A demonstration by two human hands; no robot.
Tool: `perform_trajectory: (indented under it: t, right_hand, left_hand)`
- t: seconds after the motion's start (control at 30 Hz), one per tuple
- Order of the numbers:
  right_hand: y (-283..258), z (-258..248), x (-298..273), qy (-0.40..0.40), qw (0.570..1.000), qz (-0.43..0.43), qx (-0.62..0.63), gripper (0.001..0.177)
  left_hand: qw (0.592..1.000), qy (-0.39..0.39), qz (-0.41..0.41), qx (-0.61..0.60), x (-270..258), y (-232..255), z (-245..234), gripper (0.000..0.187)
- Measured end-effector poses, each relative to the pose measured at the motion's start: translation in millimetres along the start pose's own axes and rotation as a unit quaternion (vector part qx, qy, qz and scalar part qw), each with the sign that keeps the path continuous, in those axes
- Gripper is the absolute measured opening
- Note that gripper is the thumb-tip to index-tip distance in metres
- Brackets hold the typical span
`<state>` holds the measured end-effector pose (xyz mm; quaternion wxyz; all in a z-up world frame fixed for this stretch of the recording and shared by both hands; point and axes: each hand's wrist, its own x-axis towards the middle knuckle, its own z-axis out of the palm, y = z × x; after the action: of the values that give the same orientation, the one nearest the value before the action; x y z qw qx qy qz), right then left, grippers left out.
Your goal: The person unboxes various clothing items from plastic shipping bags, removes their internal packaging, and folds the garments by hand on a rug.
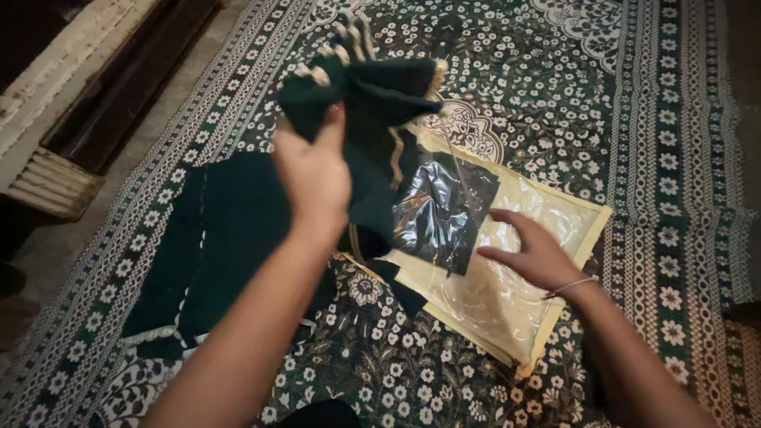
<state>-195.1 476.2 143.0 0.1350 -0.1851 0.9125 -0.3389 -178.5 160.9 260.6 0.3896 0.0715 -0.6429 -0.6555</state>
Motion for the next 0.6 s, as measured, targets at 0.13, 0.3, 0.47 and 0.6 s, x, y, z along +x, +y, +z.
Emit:
perform_trajectory:
  t: [0.13, 0.3, 0.47, 0.6]
  right_hand:
    - [-15, 43, 5, -0.115, 0.991, 0.014, 0.065, 0.092]
    - [-8, 111, -2, -0.183, 0.920, 0.095, 0.333, 0.103]
    - [-24, 146, -14, -0.223, 0.807, 0.021, 0.546, 0.092]
    - [-67, 108, -26, -0.268, 0.886, 0.088, 0.368, 0.082]
  left_hand:
    - [0.968, 0.021, -0.153, -0.198, -24, -8, 31, 0.024]
    - [0.938, 0.060, -0.222, -0.261, -39, -7, 51, 0.024]
    - [0.933, 0.088, -0.189, -0.292, -44, -10, 59, 0.024]
    - [0.955, 0.075, -0.148, -0.246, -42, -18, 55, 0.024]
